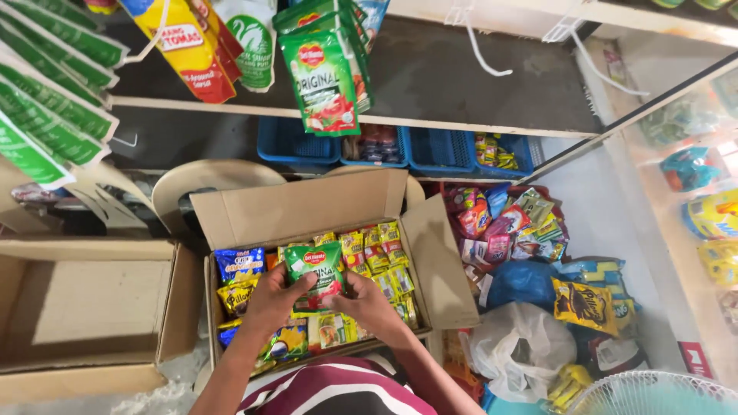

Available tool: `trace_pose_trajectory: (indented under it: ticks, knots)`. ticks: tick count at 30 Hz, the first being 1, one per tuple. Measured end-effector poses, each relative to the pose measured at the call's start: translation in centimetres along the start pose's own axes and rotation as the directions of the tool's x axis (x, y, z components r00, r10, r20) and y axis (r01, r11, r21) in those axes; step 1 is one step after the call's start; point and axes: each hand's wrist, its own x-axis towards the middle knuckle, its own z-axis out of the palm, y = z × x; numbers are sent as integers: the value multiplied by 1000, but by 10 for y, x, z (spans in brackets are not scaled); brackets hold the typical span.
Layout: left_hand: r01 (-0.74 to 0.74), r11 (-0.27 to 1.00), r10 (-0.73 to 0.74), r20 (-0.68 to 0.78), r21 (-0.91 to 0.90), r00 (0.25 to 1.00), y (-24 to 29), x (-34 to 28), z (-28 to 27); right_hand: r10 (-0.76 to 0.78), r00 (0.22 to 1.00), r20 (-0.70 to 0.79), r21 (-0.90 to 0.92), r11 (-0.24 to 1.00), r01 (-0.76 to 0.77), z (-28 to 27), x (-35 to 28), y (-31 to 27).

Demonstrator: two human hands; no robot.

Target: Taking various grocery items from a cardboard box and arranging them on shelves.

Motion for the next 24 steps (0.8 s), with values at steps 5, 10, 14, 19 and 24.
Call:
trace_pose_trajectory:
  ticks: [5, 10, 14, 19, 24]
  knots:
    - [-95, 993, 91, 51, 68, 995, 41, 3, 18, -170, 976, -135, 68, 981, 180, -14, 11, -27]
    - [-241, 969, 246, 128, -48, 961, 79, 2, 29, -274, 954, -122, 185, 938, 293, -20, 23, -49]
    - [-223, 975, 221, 114, 3, 969, 118, -10, 40, -325, 927, -186, 189, 914, 359, -20, 27, -95]
    - [-338, 941, 335, 108, 17, 936, 142, -16, 42, -349, 913, -211, 143, 913, 382, -13, 30, -132]
    - [-443, 892, 445, -5, -84, 896, 167, -18, 45, -475, 863, -174, 165, 849, 501, 3, 13, -158]
